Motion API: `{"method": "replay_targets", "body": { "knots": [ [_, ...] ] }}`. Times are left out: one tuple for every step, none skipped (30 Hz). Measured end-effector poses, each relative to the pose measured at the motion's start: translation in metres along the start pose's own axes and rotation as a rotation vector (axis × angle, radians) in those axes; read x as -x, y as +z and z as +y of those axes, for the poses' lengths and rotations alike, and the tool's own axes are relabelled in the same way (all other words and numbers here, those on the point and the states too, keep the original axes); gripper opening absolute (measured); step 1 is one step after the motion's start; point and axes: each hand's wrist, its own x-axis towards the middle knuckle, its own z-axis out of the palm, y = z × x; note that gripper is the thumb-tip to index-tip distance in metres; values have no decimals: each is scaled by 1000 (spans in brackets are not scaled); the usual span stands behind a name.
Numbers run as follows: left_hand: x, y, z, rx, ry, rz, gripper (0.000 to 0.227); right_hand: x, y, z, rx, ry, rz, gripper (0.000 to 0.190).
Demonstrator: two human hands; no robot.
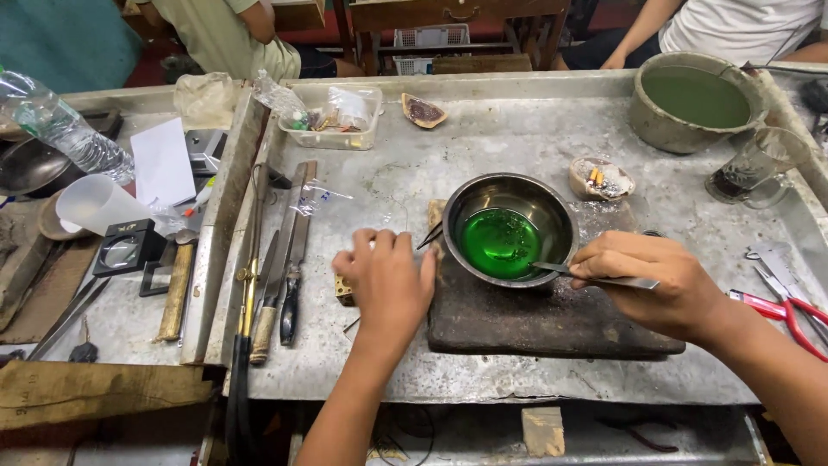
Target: The person uses tweezers to pick up small metal shavings from a workbench and places them into a metal bowl containing green liquid. The person then uses a metal file to scrape the shavings into a small metal container before returning to the tweezers to continue sorting.
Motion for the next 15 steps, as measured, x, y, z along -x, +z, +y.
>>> {"method": "replay_targets", "body": {
  "knots": [
    [-6, 10, 1, -37, -40, -157, 28, 0, -1, 0, 17, -1, 3, 7],
    [-12, 21, 2, -75, -83, -316, 35, 1, -1, -1, 31, -2, 4, 8],
    [-10, 24, 3, -76, -88, -315, 35, 1, -2, -1, 29, -5, 1, 8],
    [-10, 28, 3, -16, -71, -281, 28, 1, -3, -1, 22, -10, -1, 8],
    [-9, 31, 4, 44, -54, -247, 24, 0, -4, -1, 16, -15, -2, 7],
    [-8, 20, 11, 42, -58, -248, 24, 1, -4, 0, 12, -16, -4, 7],
    [-6, 10, 18, 31, -94, -304, 19, 2, -4, 1, 9, -12, -2, 10],
    [-5, -1, 25, 18, -129, -360, 17, 3, -3, 2, 6, -8, 3, 13],
    [3, -4, 31, 14, -131, -360, 17, 2, -5, 3, 3, -10, 5, 13],
    [12, -6, 36, -6, -93, -307, 13, 2, -6, 3, -1, -15, -9, 16],
    [21, -8, 41, -25, -55, -255, 12, 1, -6, 4, -4, -20, -22, 18],
    [26, -11, 45, -29, -57, -261, 12, 2, -5, 4, -12, -17, -22, 18],
    [32, -14, 49, -19, -65, -248, 13, 3, -3, 5, -20, -22, -17, 17],
    [36, -17, 54, -7, -71, -232, 14, 3, -3, 5, -25, -28, -12, 15],
    [40, -17, 54, -8, -73, -235, 14, 4, -2, 6, -29, -27, -13, 15]
  ]
}}
